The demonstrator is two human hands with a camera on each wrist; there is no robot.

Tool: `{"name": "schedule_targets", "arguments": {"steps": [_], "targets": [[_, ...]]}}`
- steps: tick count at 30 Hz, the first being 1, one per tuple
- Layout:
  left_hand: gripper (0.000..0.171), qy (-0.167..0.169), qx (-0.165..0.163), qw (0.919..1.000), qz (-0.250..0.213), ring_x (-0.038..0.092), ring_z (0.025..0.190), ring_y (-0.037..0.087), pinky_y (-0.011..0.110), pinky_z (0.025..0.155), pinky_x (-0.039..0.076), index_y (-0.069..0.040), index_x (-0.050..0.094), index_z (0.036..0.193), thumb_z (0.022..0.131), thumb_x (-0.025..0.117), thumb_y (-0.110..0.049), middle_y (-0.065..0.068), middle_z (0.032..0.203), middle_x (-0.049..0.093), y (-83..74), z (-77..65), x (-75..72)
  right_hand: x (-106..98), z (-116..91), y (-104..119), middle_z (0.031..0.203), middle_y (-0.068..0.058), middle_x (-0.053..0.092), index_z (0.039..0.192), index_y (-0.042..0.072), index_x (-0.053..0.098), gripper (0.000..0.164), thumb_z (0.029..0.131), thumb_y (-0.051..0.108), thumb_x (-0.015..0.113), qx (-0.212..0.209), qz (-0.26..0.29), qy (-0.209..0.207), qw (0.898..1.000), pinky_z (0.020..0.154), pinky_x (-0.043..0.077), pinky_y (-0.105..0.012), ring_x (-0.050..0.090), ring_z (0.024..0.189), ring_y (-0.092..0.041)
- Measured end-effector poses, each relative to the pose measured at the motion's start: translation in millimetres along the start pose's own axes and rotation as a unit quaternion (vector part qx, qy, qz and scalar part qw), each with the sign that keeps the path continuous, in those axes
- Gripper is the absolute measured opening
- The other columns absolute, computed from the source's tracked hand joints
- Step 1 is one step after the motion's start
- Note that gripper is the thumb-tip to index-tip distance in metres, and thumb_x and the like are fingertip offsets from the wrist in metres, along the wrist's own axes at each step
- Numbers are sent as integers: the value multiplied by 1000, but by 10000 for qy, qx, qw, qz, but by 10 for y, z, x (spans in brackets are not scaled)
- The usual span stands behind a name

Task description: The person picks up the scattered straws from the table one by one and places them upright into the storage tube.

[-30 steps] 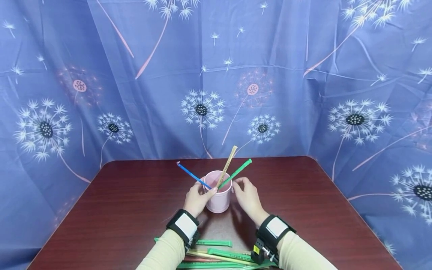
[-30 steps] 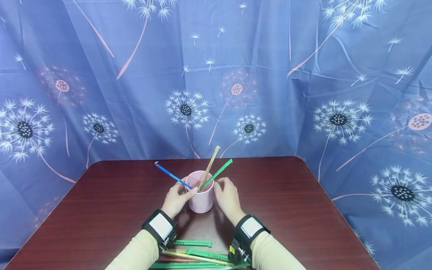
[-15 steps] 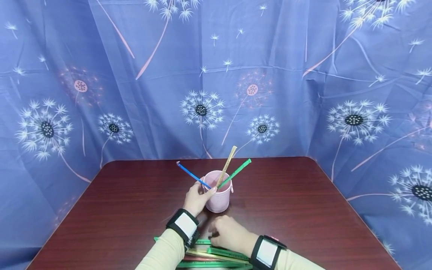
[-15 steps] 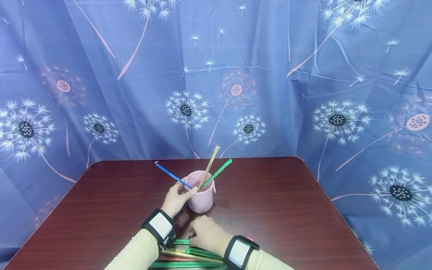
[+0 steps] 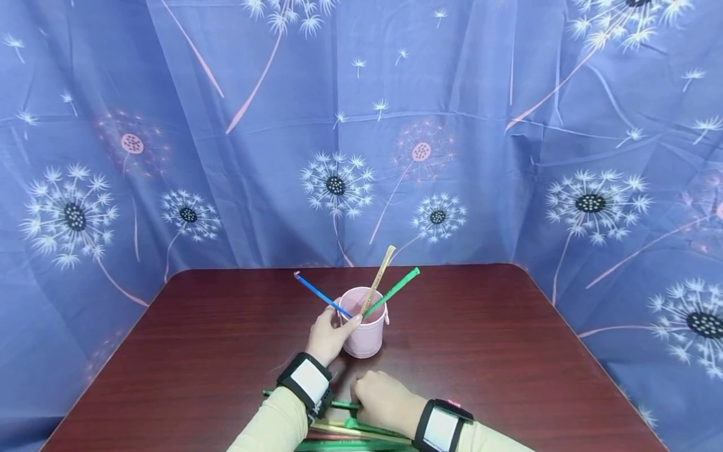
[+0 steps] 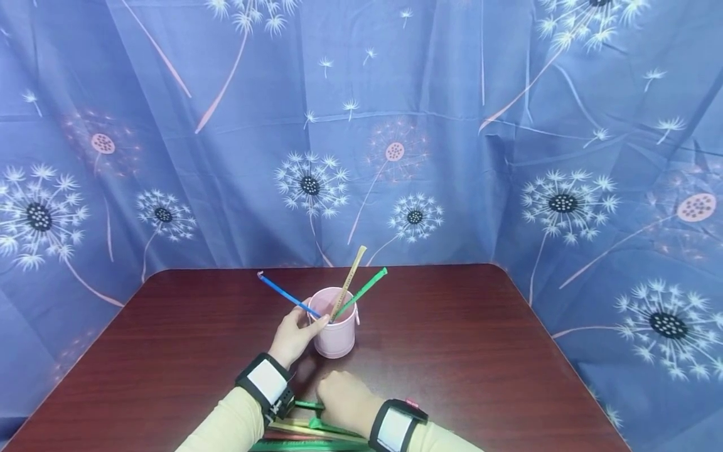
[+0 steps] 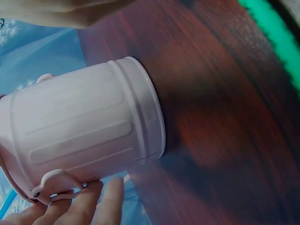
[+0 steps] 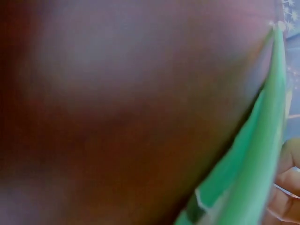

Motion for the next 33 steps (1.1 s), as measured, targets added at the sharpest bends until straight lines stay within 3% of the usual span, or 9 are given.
{"name": "schedule_targets", "arguments": {"steps": [7,11,14,19,24,28,33], "targets": [[73,27,-89,9993,356,59,122,41,53,100,49,5,49,141,85,74,-35,27,130,61,-21,38,-48,-113,-21,-303,62,14,64,68,22,73,11,63,12,75,454,503,68,9977,50,44,-22,56,57,-4],[81,52,-204,9975,678,59,123,40,51,101,50,5,46,141,84,73,-45,27,134,59,-8,43,-124,-206,-64,-548,71,9,69,74,18,74,13,65,7,76,772,1148,81,9903,57,49,-24,61,64,-5],[81,29,-297,9970,720,59,123,39,50,103,49,5,47,141,87,69,-50,26,134,59,-8,37,-220,-258,-87,-725,70,7,68,72,16,71,13,68,5,76,1022,1595,24,9819,57,47,-25,56,63,-6],[75,-132,-681,9976,-72,65,115,35,48,104,47,2,56,135,94,53,-61,22,124,67,-24,3,-432,-377,-94,-907,73,6,66,76,15,72,14,73,2,75,1249,2147,-210,9684,59,42,-26,49,67,-10],[76,-851,-823,9902,-743,69,106,30,43,96,47,-4,61,129,94,42,-69,15,120,71,-60,-45,-695,-502,-86,-939,72,7,65,81,11,74,11,76,2,72,1199,2646,-394,9561,56,42,-23,49,64,-9],[68,-1240,-768,9818,-1216,71,98,23,35,90,52,-6,59,130,93,54,-62,16,119,71,-68,-77,-769,-557,-85,-967,61,8,57,85,8,74,12,74,4,69,1304,3230,-561,9357,50,39,-21,45,53,-6],[58,-842,-659,9690,-2227,72,93,19,38,83,60,2,56,130,92,68,-41,24,120,67,-88,-103,-604,-524,-51,-969,64,6,60,93,1,73,15,78,5,70,1503,4327,-633,8867,55,51,-25,55,56,-6]]}}
Point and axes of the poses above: each hand's wrist, its own z-axis towards the middle knuckle, its own x-axis out of the palm, y = z × x, the point moved 8 cm from there along z, towards the middle knuckle
